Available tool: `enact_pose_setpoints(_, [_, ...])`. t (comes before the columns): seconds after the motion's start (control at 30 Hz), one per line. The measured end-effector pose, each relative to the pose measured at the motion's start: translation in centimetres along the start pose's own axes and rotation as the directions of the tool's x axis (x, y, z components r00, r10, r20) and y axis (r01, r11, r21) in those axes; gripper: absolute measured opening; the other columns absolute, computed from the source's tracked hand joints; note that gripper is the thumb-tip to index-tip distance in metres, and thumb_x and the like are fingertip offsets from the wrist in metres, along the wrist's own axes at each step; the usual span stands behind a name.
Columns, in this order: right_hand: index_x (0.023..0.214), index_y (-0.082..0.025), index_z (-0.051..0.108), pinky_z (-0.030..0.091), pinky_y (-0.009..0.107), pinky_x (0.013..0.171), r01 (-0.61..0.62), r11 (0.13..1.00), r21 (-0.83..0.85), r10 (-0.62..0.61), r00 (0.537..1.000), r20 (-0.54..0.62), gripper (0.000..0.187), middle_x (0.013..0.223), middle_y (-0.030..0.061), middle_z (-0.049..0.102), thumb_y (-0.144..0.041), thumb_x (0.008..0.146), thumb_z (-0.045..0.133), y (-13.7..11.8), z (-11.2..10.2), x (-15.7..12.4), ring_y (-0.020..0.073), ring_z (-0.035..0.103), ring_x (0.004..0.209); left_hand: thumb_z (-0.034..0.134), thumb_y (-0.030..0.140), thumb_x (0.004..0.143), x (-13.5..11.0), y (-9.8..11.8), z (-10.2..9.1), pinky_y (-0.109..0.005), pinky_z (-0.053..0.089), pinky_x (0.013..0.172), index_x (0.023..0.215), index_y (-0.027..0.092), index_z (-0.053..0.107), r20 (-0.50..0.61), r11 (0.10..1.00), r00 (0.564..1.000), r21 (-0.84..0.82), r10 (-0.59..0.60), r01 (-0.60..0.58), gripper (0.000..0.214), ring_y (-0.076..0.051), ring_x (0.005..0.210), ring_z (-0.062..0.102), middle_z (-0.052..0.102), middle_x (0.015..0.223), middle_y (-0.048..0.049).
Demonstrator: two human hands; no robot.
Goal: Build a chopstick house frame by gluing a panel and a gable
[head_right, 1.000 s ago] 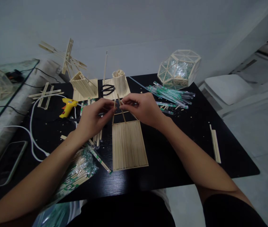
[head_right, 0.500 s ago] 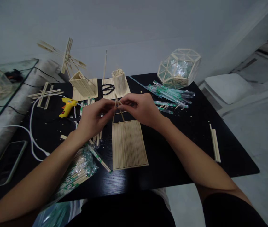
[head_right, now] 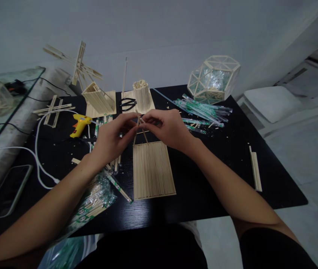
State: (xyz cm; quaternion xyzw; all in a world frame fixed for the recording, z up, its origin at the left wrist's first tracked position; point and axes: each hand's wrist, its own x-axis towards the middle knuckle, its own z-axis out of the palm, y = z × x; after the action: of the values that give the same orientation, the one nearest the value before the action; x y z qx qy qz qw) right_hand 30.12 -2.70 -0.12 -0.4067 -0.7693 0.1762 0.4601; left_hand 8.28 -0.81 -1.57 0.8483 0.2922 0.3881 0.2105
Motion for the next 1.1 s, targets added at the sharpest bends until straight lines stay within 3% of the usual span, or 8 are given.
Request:
enact_pose_setpoints(0.17, [0.088,-0.018,0.077,0.046,0.024,0.061,0.013,1.0,-0.021,-0.012,1.0,0.004,0.016,0.078,0.0003,0.076,-0.034,0.092,0.079,-0.1,0.0,0.0,0.0114,0.063,0.063,0.061,0.016,0.099,0.0,-0.2,0.0,-0.022,0.058,0.075,0.142,0.023,0.056,-0.013,1.0,1.0,0.011,0.018,-0.018,0.043,-0.011,0.08,0.072,0.073,0.097,-0.0017])
enact_pose_setpoints(0.37, [0.087,-0.018,0.077,0.046,0.024,0.06,0.014,1.0,-0.02,-0.014,1.0,0.004,0.02,0.076,0.0,0.076,-0.037,0.093,0.078,0.0,0.0,0.0,0.0109,0.062,0.062,0.066,0.023,0.099,0.2,0.2,0.0,-0.022,0.059,0.074,0.124,0.022,0.069,-0.145,0.999,0.989,0.034,0.041,-0.037,0.025,-0.012,0.086,0.073,0.077,0.104,-0.0036])
enact_pose_setpoints(0.57, [0.088,-0.018,0.078,0.046,0.023,0.06,-0.001,1.0,-0.02,0.001,1.0,0.003,0.013,0.077,-0.0003,0.076,-0.031,0.091,0.08,-0.1,0.0,0.0,0.0108,0.062,0.062,0.076,0.025,0.094,0.5,1.0,0.5,-0.025,0.061,0.075,0.102,0.023,0.08,-0.28,0.985,0.956,-0.165,-0.087,0.042,0.009,-0.015,0.087,0.075,0.08,0.097,-0.002])
enact_pose_setpoints(0.73, [0.09,-0.019,0.079,0.047,0.024,0.062,-0.026,1.0,-0.012,0.026,1.0,0.006,0.009,0.079,0.0003,0.077,-0.028,0.091,0.079,-0.2,0.0,-0.1,0.0119,0.064,0.065,0.078,0.024,0.092,0.3,1.0,1.2,-0.025,0.061,0.07,0.107,0.025,0.081,-0.292,0.958,0.94,-0.269,-0.178,0.098,0.016,-0.012,0.074,0.074,0.081,0.095,-0.0011])
enact_pose_setpoints(1.1, [0.089,-0.019,0.079,0.048,0.024,0.064,-0.038,0.999,0.009,0.038,0.999,0.002,0.007,0.08,0.0001,0.078,-0.026,0.09,0.079,-0.2,0.0,-0.1,0.0121,0.065,0.067,0.073,0.021,0.095,0.4,1.0,1.1,-0.023,0.056,0.064,0.104,0.026,0.079,-0.269,0.99,0.959,-0.134,-0.083,0.048,0.012,-0.01,0.068,0.068,0.076,0.089,0.0008])
